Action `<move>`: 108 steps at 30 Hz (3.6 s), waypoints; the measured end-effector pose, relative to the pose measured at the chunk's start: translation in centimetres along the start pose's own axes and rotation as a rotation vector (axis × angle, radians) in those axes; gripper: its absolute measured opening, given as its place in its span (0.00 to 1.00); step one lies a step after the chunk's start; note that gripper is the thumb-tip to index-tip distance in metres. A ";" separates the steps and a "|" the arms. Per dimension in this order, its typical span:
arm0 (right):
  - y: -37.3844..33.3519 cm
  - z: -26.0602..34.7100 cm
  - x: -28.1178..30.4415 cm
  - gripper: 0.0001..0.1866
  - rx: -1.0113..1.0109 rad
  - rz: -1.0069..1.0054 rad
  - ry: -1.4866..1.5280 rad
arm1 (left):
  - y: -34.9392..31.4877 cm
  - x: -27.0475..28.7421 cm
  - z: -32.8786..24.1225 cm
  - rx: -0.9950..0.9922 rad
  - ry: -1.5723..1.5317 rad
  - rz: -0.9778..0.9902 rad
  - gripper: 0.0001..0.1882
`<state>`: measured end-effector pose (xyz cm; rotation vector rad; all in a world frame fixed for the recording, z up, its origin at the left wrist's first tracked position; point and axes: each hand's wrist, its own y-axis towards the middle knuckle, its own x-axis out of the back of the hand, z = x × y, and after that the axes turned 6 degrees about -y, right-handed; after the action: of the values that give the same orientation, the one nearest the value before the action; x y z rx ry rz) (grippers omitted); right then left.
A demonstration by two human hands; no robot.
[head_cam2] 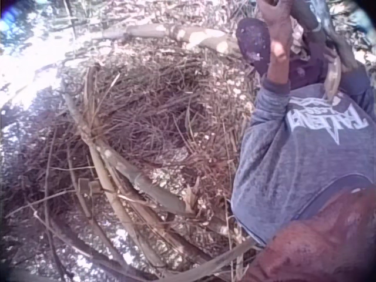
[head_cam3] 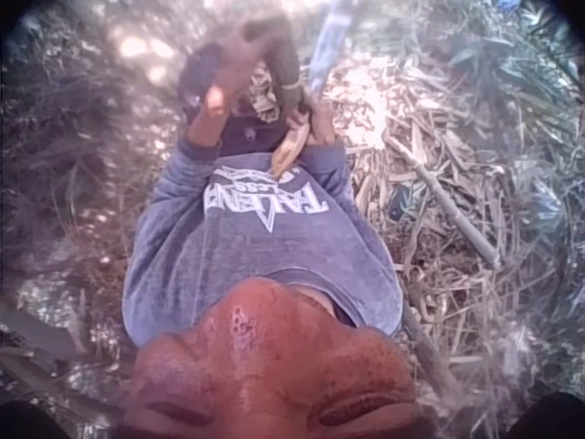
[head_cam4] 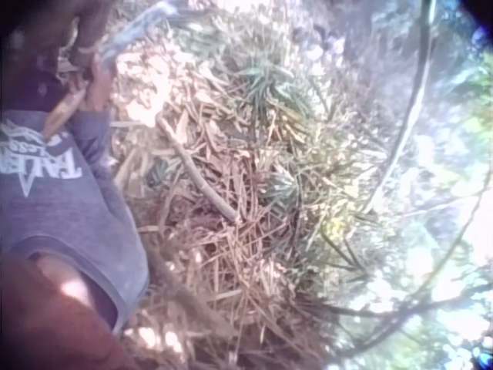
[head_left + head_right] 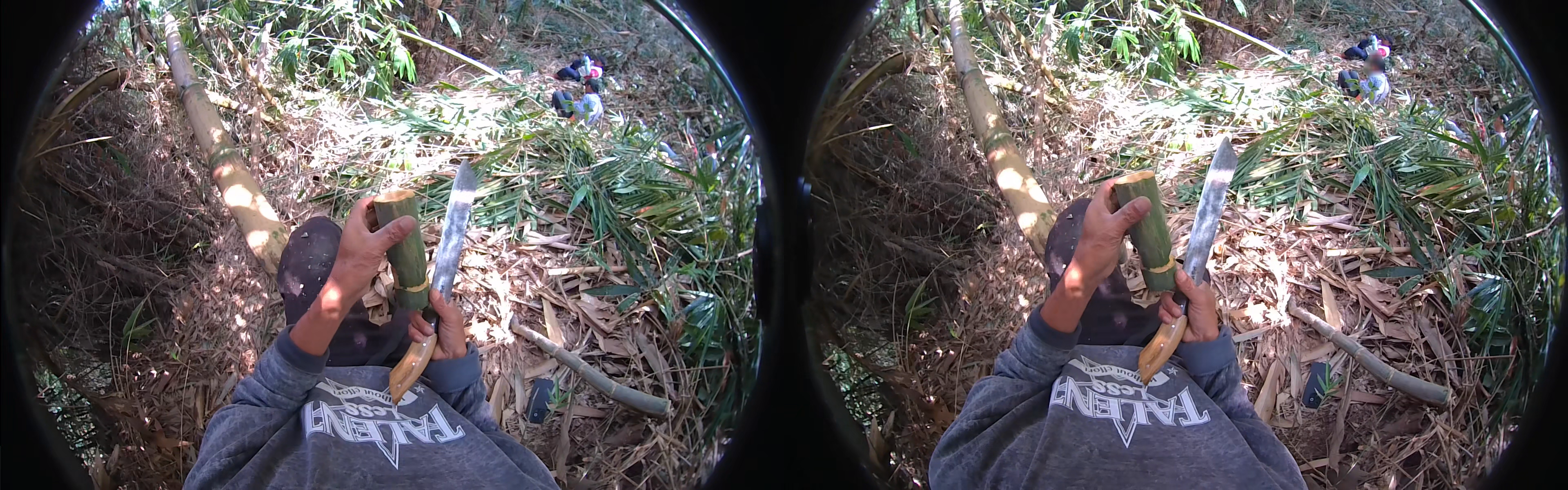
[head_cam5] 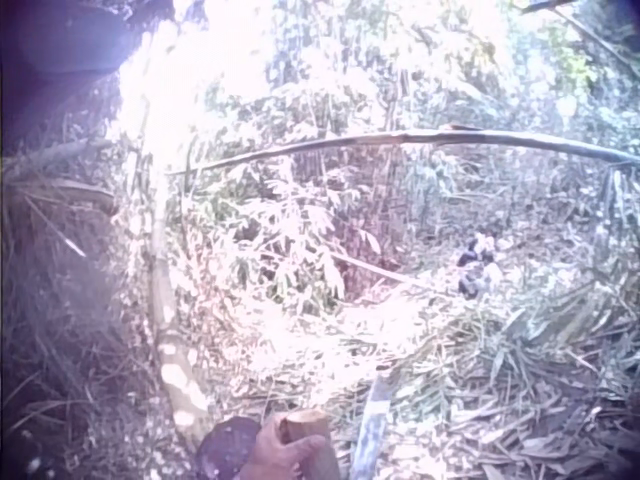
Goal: The person uses a large machete to cut and shape a section of bamboo. They repeatedly strike the bamboo to remove the outer layer and then make precise cuts to shape the piece.
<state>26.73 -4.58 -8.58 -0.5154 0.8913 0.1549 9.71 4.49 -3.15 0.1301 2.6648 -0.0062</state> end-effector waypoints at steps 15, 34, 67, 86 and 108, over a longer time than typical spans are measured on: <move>-0.4 6.6 0.4 0.41 0.411 -0.208 -1.147 | -0.6 0.5 -1.6 0.416 -0.372 0.064 0.24; 1.2 11.4 -6.0 0.26 1.087 0.169 -1.985 | -3.4 2.9 -2.4 0.377 0.026 0.378 0.40; 7.1 13.6 8.8 0.20 0.948 -0.062 -2.197 | -5.5 0.2 -6.7 0.393 0.074 0.459 0.28; 0.0 11.0 -4.8 0.31 1.065 0.219 -1.949 | -5.7 3.1 -2.8 0.341 0.014 0.135 0.35; -0.3 10.3 -5.7 0.32 0.888 0.219 -2.101 | -5.4 2.7 -4.4 0.307 0.184 0.341 0.23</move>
<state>30.51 0.68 1.30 0.6526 -1.0786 0.3471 4.78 -0.49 -0.55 0.7133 2.7701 -0.3063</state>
